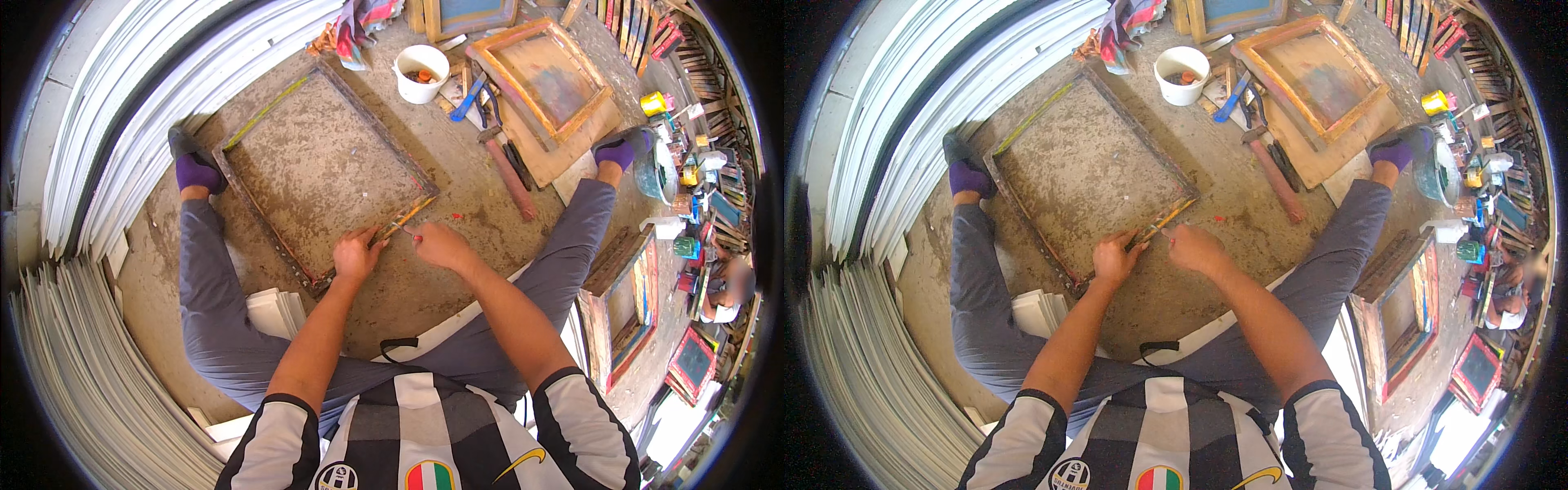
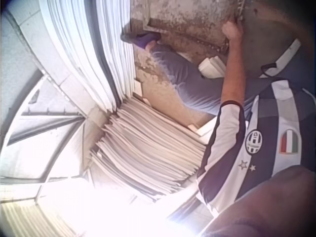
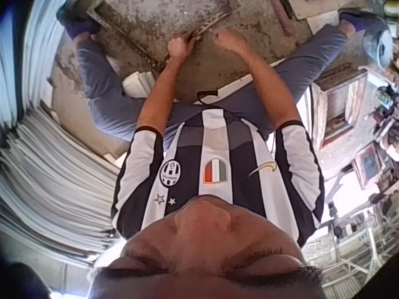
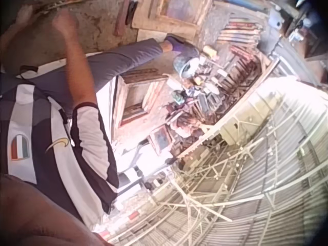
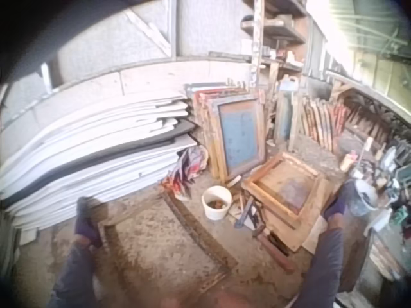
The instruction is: The person sits on the floor and scrapes a wooden frame with a small tool. They repeatedly scrape along the edges and corners of the frame to remove old paint or residue.
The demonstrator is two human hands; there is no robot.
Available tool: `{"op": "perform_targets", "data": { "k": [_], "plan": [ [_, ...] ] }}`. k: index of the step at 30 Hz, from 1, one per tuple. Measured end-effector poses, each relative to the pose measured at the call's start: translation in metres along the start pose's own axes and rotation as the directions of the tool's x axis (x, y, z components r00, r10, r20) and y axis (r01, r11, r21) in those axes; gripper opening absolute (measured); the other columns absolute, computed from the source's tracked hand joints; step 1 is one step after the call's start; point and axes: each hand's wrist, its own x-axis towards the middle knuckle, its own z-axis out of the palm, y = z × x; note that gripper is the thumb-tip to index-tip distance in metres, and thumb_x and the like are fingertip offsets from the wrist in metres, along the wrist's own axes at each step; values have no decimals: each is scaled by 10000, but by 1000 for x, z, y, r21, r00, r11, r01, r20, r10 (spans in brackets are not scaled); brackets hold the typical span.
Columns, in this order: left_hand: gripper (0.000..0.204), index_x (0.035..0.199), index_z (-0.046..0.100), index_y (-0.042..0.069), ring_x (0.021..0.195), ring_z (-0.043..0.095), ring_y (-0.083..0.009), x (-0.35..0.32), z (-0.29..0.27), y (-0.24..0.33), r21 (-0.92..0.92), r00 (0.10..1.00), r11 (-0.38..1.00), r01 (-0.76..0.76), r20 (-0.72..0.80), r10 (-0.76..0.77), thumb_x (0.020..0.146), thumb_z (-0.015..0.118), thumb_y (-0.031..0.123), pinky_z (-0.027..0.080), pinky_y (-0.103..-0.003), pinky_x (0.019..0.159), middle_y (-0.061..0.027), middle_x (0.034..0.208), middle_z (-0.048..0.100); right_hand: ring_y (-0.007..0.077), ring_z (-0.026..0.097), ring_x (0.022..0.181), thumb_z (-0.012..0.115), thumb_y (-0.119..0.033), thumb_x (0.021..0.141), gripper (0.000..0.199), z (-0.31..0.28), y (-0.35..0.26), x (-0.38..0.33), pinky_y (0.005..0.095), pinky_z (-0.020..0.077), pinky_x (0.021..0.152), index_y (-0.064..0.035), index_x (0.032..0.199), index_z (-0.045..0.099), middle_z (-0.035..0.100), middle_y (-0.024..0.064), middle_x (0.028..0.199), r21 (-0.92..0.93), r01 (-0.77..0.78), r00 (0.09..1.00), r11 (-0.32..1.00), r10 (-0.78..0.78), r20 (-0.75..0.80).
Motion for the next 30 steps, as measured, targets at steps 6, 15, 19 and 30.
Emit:
{"op": "perform_targets", "data": {
  "k": [6, 15, 19, 30],
  "plan": [
    [400, 1164, 766, 145, 1012, 688, -318, 1, -7, 6, 29, 999, 999, 17, 50, -19, 821, 807, 347, 543, -444, 897, -97, 1083, 741, 418, 695, 908, 545, -144, 896, 477, -1, -2, -9, 534, 555, 802, -182, 1360, 646, 707, 229, 963, -143, 39, 998, 989, -44, -34],
    [421, 1162, 755, 139, 1020, 682, -323, 8, -15, 12, 63, 992, 997, 42, 113, -49, 814, 800, 372, 548, -438, 884, -94, 1053, 729, 426, 678, 924, 584, -184, 951, 461, 29, 22, -19, 524, 524, 807, -173, 1411, 597, 696, 248, 995, 168, 29, 981, 985, 4, -195],
    [480, 1172, 728, 89, 1023, 679, -334, 13, -14, 14, 105, 998, 993, -61, 38, 57, 795, 813, 375, 551, -446, 873, -107, 1050, 726, 399, 688, 922, 587, -175, 932, 491, 39, 26, -28, 514, 532, 809, -165, 1423, 585, 715, 199, 964, 278, -36, 956, 960, 114, -271],
    [429, 1229, 708, 117, 1022, 687, -340, 38, 13, 48, 47, 994, 998, 34, 104, -39, 838, 795, 272, 567, -448, 855, -135, 1084, 714, 434, 682, 910, 606, -170, 950, 493, 59, 38, -24, 519, 533, 811, -159, 1440, 565, 708, 242, 981, 284, 2, 936, 959, 98, -337]
  ]
}}
